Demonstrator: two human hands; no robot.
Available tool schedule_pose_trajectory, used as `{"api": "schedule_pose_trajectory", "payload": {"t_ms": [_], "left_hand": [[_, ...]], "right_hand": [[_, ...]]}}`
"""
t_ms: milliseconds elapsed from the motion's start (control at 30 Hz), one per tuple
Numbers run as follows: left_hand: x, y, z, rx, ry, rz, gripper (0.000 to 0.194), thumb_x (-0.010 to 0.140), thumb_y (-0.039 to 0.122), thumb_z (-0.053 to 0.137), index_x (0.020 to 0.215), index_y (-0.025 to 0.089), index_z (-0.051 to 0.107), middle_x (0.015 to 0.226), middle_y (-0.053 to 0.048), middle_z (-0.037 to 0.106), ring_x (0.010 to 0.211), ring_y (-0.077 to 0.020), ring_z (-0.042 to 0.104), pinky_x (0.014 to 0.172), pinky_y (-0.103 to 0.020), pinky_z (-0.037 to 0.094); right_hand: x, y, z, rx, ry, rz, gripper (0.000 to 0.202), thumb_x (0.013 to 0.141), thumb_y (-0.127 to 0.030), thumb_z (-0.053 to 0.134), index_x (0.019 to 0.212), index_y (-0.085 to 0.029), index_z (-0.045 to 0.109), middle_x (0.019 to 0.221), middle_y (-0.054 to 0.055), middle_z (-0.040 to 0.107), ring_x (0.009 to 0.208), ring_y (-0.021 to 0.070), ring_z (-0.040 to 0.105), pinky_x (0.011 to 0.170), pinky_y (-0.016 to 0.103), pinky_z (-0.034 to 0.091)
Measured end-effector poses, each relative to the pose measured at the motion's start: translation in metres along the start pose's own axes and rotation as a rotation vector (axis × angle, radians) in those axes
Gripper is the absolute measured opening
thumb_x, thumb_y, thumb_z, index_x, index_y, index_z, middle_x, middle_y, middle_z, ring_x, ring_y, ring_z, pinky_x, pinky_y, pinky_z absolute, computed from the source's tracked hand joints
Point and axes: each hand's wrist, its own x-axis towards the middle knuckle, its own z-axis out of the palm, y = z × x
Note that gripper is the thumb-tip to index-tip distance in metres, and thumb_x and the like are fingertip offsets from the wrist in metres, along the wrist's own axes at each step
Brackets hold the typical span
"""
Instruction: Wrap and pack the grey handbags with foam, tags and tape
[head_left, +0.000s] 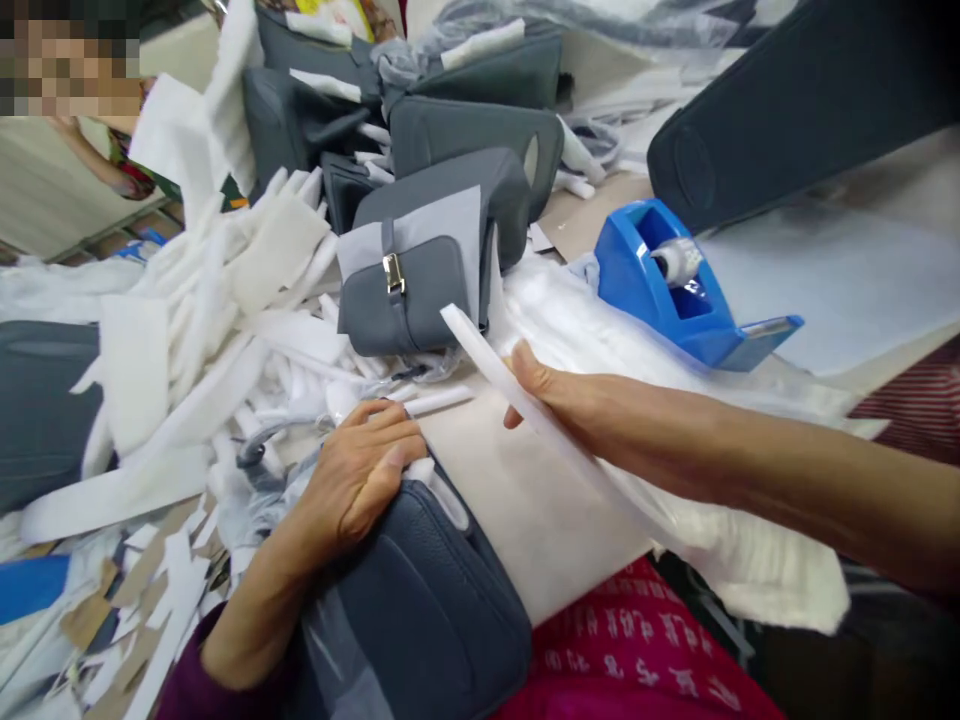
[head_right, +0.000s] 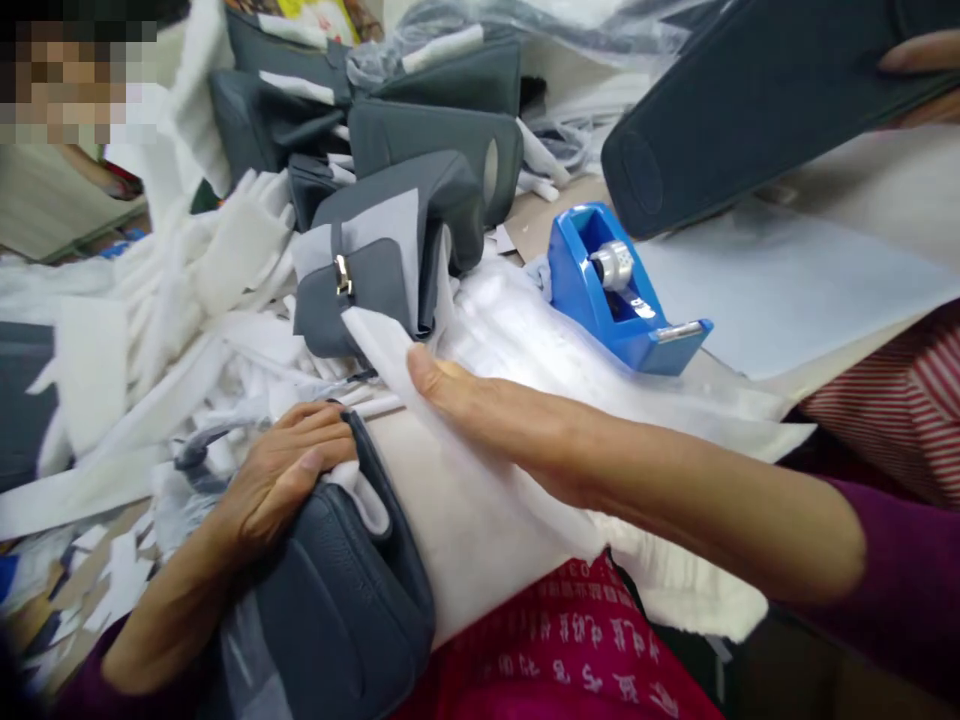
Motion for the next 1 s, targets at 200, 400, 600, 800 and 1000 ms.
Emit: {"api": "schedule_pose_trajectory", "payload": {"t_ms": [200, 400, 600, 800, 1000], "left_hand": [[0.002, 0.005, -0.003, -0.075, 0.022, -0.024, 0.043, 0.096, 0.024, 0.02, 0.082, 0.02, 0.06, 0.084, -0.005, 0.064, 0.082, -0.0212, 0.052, 0.093, -0.043, 0.034], [0.001, 0.005, -0.003, -0.104, 0.037, -0.002, 0.04, 0.095, 0.021, 0.022, 0.073, 0.019, 0.055, 0.076, -0.004, 0.059, 0.076, -0.0197, 0.049, 0.087, -0.042, 0.035], [-0.002, 0.001, 0.001, -0.083, 0.065, 0.021, 0.042, 0.096, 0.022, 0.02, 0.072, 0.018, 0.054, 0.07, -0.004, 0.054, 0.072, -0.0193, 0.046, 0.084, -0.042, 0.035], [-0.006, 0.002, 0.001, -0.088, 0.101, 0.02, 0.044, 0.097, 0.025, 0.02, 0.07, 0.019, 0.055, 0.07, -0.004, 0.056, 0.072, -0.0194, 0.048, 0.084, -0.042, 0.037], [-0.005, 0.0, 0.005, -0.073, 0.108, -0.084, 0.035, 0.097, 0.027, 0.028, 0.091, 0.019, 0.062, 0.109, -0.006, 0.063, 0.104, -0.0217, 0.051, 0.095, -0.037, 0.036]], "right_hand": [[0.023, 0.044, -0.002, -0.214, 0.054, 0.109, 0.021, 0.076, -0.032, 0.068, 0.066, -0.019, 0.055, 0.062, 0.002, 0.056, 0.056, 0.0134, 0.05, 0.051, 0.025, 0.035], [0.035, 0.045, 0.031, -0.584, 0.026, 0.024, 0.014, 0.073, -0.03, 0.066, 0.073, -0.018, 0.059, 0.071, 0.002, 0.06, 0.063, 0.0128, 0.05, 0.054, 0.025, 0.028], [0.047, 0.045, 0.059, -0.599, 0.025, 0.023, 0.018, 0.073, -0.032, 0.067, 0.066, -0.017, 0.061, 0.062, -0.001, 0.054, 0.059, 0.0108, 0.044, 0.055, 0.025, 0.027], [0.067, 0.051, 0.081, -0.4, 0.075, 0.037, 0.005, 0.068, -0.02, 0.063, 0.064, -0.017, 0.064, 0.058, -0.003, 0.053, 0.059, 0.0111, 0.046, 0.053, 0.024, 0.029], [0.074, 0.059, 0.08, -0.22, 0.001, 0.031, 0.015, 0.076, -0.016, 0.053, 0.062, -0.014, 0.059, 0.054, -0.002, 0.05, 0.053, 0.0098, 0.043, 0.052, 0.023, 0.032]]}}
